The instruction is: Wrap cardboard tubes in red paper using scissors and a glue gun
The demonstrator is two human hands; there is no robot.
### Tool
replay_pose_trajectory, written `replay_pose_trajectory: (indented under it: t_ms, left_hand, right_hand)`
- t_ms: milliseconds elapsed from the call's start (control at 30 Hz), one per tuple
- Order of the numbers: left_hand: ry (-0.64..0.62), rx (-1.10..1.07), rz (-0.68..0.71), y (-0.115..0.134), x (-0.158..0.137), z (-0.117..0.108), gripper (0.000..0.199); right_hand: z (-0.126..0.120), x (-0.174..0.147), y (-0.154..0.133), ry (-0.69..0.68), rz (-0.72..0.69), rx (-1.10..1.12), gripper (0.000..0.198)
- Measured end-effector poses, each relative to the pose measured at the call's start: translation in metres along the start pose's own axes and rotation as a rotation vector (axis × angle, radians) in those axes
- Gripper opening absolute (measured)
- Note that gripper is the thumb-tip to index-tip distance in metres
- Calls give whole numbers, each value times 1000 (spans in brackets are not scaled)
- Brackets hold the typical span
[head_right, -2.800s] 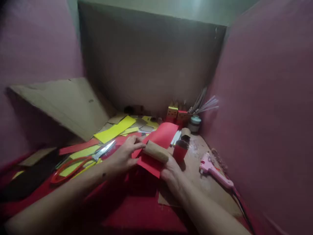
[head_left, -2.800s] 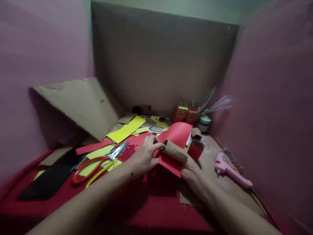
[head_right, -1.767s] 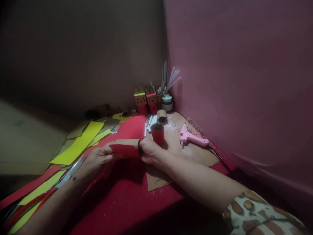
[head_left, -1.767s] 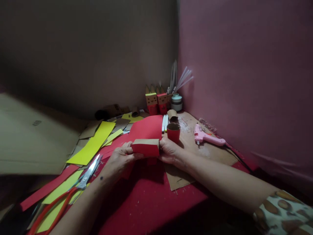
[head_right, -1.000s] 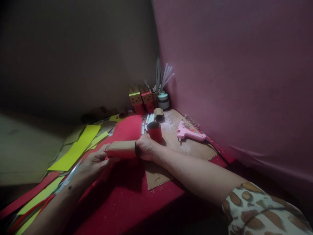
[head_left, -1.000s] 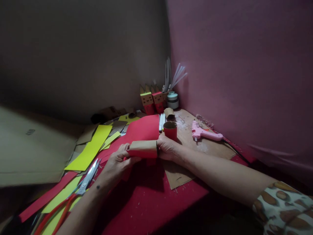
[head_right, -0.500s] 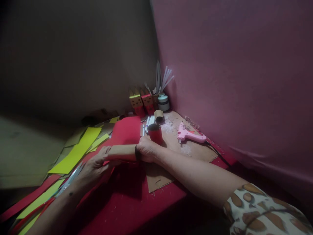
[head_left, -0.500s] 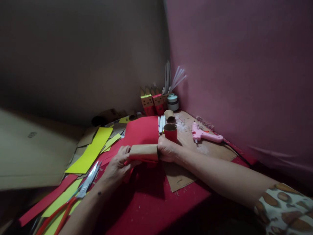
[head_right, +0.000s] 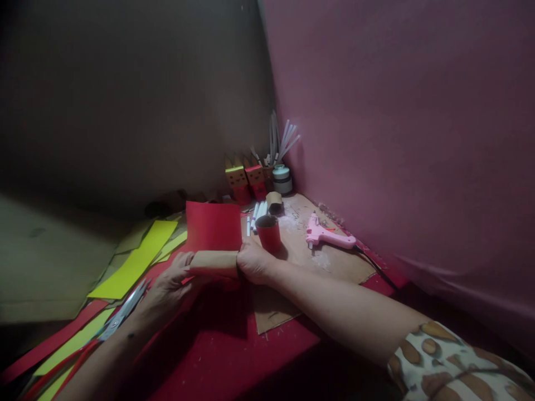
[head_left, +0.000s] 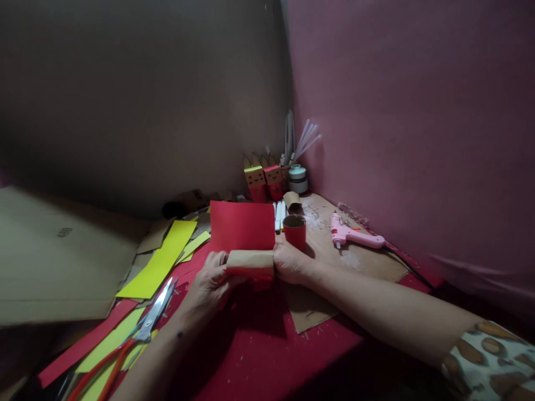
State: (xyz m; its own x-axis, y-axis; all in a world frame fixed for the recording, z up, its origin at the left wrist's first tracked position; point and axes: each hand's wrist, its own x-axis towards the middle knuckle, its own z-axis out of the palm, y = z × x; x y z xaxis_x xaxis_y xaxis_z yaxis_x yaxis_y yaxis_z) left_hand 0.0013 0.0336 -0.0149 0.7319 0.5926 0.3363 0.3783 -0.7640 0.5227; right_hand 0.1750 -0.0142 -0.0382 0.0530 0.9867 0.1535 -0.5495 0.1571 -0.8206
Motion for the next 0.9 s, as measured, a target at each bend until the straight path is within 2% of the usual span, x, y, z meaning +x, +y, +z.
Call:
replay_pose_trajectory:
  t_ms: [133, 233, 433, 533, 667, 800, 867, 900]
  left_hand:
    - [-31, 16, -19, -2, 0, 0, 22]
    - [-29, -21, -53, 0, 0, -2, 21]
    - [-102, -135, -117, 3, 1, -5, 21]
    - [-119, -162, -112, 0, 1, -4, 19]
    - [-144, -269, -172, -1, 1, 0, 19]
    - [-189, -452, -238, 5, -2, -9, 16]
    - [-220, -564, -287, 4, -4, -21, 31]
    - [-173, -599, -310, 2, -5, -29, 35]
  right_hand:
    - [-1, -2, -13, -254, -132, -283, 32]
    - [2, -5, -25, -309, -233, -488, 30]
    - [6, -11, -26, -198, -322, -564, 18]
    - [3, -12, -18, -215, -346, -549, 15]
    - [2, -12, -13, -215, -378, -565, 15]
    - [6, -14, -20, -188, -329, -530, 13]
    - [10, -15, -28, -132, -265, -429, 13]
    - [12, -16, -32, -107, -220, -365, 13]
